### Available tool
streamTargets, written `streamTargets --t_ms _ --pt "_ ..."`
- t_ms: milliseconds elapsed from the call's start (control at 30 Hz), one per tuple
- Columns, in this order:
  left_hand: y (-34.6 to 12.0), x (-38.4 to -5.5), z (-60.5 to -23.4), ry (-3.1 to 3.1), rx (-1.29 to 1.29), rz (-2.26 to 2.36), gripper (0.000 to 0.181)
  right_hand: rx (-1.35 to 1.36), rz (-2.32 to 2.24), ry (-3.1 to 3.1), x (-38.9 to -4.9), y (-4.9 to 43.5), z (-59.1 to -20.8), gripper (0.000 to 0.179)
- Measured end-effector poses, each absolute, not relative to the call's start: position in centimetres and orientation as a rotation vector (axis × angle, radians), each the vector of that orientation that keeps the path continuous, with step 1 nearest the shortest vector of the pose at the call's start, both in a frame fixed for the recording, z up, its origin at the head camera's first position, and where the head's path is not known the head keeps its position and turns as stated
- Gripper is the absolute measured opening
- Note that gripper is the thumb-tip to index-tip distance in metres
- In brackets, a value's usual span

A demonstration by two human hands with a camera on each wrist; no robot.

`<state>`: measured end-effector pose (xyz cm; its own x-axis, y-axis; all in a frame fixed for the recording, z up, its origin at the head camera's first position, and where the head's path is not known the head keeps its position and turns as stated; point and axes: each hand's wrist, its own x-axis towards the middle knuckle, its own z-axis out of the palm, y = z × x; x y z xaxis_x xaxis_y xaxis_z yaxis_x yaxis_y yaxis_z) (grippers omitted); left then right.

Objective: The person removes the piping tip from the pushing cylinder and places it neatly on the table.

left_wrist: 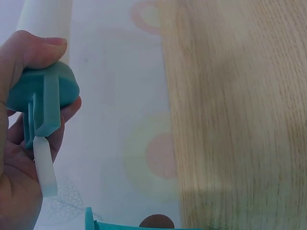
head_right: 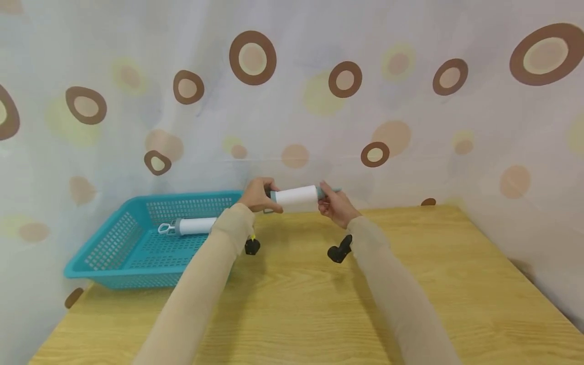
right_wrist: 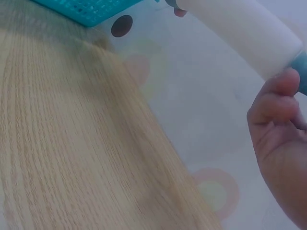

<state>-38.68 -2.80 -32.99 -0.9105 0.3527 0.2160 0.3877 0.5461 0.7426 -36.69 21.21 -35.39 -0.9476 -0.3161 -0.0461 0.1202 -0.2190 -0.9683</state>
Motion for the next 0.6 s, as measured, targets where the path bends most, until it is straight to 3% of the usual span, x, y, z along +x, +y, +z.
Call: streamTargets --t_ms 133,400,600 --pt "-2.88 -38.41 -32.87 -2.733 -0.653 -1.322 0.033 -0.225 -2.191 1.841 -37.02 21.38 -35.70 0.037" --pt "-2.90 -38.67 -32.70 -2.745 -0.666 -1.324 0.031 -0.362 -2.213 1.770 -37.00 21.93 -35.85 0.012" --pt "-3.15 -38.94 -33.08 -2.746 -0.666 -1.323 0.032 -0.401 -2.256 1.658 -36.94 21.93 -36.04 0.017"
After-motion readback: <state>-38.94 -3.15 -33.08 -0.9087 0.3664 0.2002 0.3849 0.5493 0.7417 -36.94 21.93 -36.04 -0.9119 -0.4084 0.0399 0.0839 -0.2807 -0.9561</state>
